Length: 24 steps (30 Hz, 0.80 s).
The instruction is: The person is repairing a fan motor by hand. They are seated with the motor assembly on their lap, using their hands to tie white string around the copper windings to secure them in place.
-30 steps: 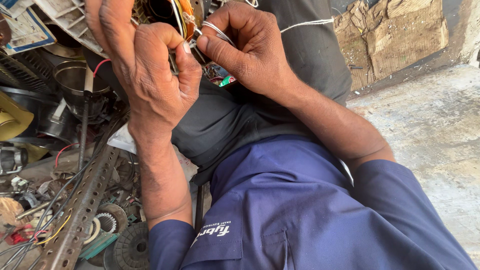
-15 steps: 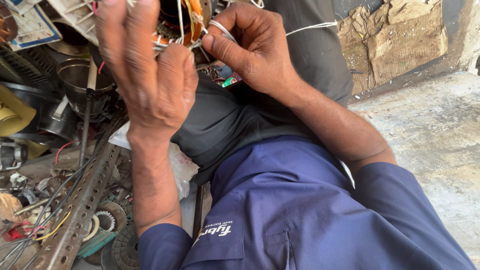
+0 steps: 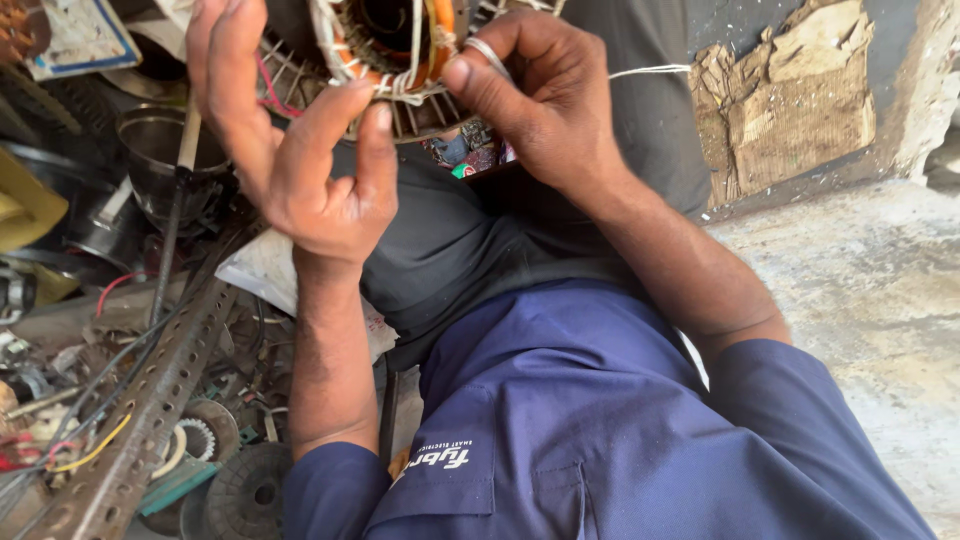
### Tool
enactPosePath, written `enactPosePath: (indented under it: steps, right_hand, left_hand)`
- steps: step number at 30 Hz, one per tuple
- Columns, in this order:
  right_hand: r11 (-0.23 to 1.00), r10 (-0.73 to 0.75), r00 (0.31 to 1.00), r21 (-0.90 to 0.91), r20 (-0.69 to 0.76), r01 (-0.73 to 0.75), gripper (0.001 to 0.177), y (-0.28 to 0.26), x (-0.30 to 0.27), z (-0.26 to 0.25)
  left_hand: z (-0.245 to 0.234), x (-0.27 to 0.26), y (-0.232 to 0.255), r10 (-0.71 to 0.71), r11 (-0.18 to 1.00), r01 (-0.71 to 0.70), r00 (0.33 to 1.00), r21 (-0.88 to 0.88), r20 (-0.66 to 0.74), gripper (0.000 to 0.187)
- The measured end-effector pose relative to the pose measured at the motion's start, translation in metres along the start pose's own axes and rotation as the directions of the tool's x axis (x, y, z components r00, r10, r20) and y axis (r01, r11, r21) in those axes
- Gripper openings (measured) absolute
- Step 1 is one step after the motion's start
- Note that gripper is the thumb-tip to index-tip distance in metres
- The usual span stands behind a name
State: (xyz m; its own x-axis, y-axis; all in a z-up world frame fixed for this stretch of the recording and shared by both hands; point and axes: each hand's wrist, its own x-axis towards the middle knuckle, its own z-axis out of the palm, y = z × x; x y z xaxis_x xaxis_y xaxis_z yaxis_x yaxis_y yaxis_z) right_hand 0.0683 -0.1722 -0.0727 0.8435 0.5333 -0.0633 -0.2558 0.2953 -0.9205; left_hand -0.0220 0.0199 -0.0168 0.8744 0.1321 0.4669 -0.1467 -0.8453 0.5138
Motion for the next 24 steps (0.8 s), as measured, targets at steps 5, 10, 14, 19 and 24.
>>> enactPosePath:
  steps: [5, 10, 14, 19, 24]
  right_hand:
    - [0.997, 0.027, 0.997, -0.072, 0.074, -0.022, 0.01, -0.008, 0.0, -0.006]
    - [0.779, -0.201, 0.961, -0.564, 0.189, 0.274, 0.015, -0.019, 0.006, -0.013]
    - [0.719, -0.206, 0.929, -0.596, 0.308, 0.357, 0.016, -0.027, 0.016, -0.02]
    - [0.732, -0.214, 0.892, -0.538, 0.399, 0.417, 0.013, -0.023, 0.026, -0.031]
    - [0.816, -0.134, 0.915, -0.482, 0.381, 0.32, 0.014, -0.022, 0.026, -0.032]
  left_hand:
    - [0.002, -0.002, -0.007, 0.022, 0.998, -0.031, 0.985, 0.052, 0.169, 0.022]
    - [0.018, -0.005, -0.016, 0.059, 0.997, -0.064, 0.993, 0.04, 0.102, 0.026]
    - [0.016, -0.002, -0.019, 0.054, 0.999, -0.053, 0.993, -0.005, 0.103, 0.025]
    - [0.013, -0.005, -0.015, 0.024, 0.99, -0.056, 0.97, 0.126, 0.244, 0.039]
    - [0.024, -0.003, -0.023, 0.176, 0.936, -0.226, 0.965, 0.271, 0.196, 0.024]
